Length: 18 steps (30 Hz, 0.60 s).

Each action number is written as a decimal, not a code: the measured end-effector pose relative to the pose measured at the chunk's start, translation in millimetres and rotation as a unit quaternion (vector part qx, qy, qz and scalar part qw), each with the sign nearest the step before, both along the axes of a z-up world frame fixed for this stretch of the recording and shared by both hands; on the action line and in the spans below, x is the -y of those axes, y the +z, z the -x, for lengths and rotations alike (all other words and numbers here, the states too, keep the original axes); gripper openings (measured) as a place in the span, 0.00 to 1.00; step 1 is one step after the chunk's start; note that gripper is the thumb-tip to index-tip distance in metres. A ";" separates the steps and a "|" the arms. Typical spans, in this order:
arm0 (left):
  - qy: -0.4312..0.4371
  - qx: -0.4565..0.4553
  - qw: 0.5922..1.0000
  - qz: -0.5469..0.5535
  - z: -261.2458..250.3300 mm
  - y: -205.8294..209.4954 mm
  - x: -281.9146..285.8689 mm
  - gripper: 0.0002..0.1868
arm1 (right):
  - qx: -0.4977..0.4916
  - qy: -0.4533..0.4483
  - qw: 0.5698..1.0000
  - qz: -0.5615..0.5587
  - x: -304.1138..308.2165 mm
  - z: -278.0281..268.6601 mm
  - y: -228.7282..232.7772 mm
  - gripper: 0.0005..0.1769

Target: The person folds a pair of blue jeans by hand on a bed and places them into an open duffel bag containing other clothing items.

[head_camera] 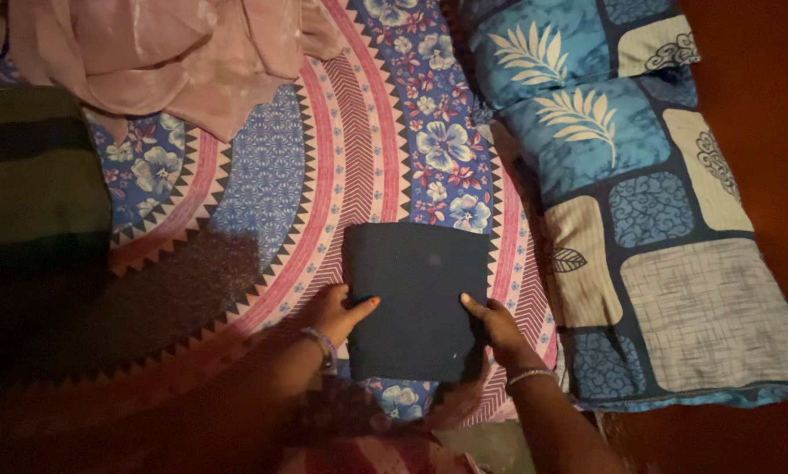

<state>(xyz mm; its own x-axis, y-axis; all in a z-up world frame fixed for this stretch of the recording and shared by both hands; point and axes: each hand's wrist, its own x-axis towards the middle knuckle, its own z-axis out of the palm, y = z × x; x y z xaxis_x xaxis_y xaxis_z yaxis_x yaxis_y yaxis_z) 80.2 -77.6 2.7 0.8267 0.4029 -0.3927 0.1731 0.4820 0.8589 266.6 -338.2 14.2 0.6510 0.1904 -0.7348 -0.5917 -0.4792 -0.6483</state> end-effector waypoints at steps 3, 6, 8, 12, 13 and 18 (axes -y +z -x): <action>-0.113 -0.171 0.968 -0.143 -3.9 -3.7 -6.4 0.22 | -0.048 0.058 0.997 -0.032 -6.4 -3.9 13.8 0.40; -0.079 -0.206 0.970 -0.100 -12.9 -22.7 -3.6 0.31 | -0.079 0.061 0.993 -0.069 -13.4 -3.9 21.6 0.40; -0.076 -0.133 0.985 0.081 -10.6 -31.3 -7.7 0.29 | -0.077 0.047 0.993 -0.072 -18.3 -1.6 23.1 0.38; -0.112 -0.121 0.977 0.137 1.7 -22.5 -23.9 0.31 | -0.177 0.053 0.982 -0.044 -22.4 13.2 18.2 0.38; -0.111 -0.124 0.975 0.147 9.4 -17.9 -29.2 0.29 | -0.198 0.036 0.977 -0.068 -22.6 18.5 16.5 0.38; -0.121 -0.036 0.958 0.256 46.1 -24.6 -41.0 0.25 | -0.260 -0.002 0.959 -0.114 -25.1 55.9 12.8 0.34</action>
<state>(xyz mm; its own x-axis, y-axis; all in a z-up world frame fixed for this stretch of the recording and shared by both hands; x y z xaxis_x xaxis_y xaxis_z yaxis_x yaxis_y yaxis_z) 34.1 -36.6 -21.9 0.8350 -0.0583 -0.5471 0.3827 0.7759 0.5014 210.7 -313.2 27.0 0.2085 0.3833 -0.8998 -0.8652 -0.3567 -0.3525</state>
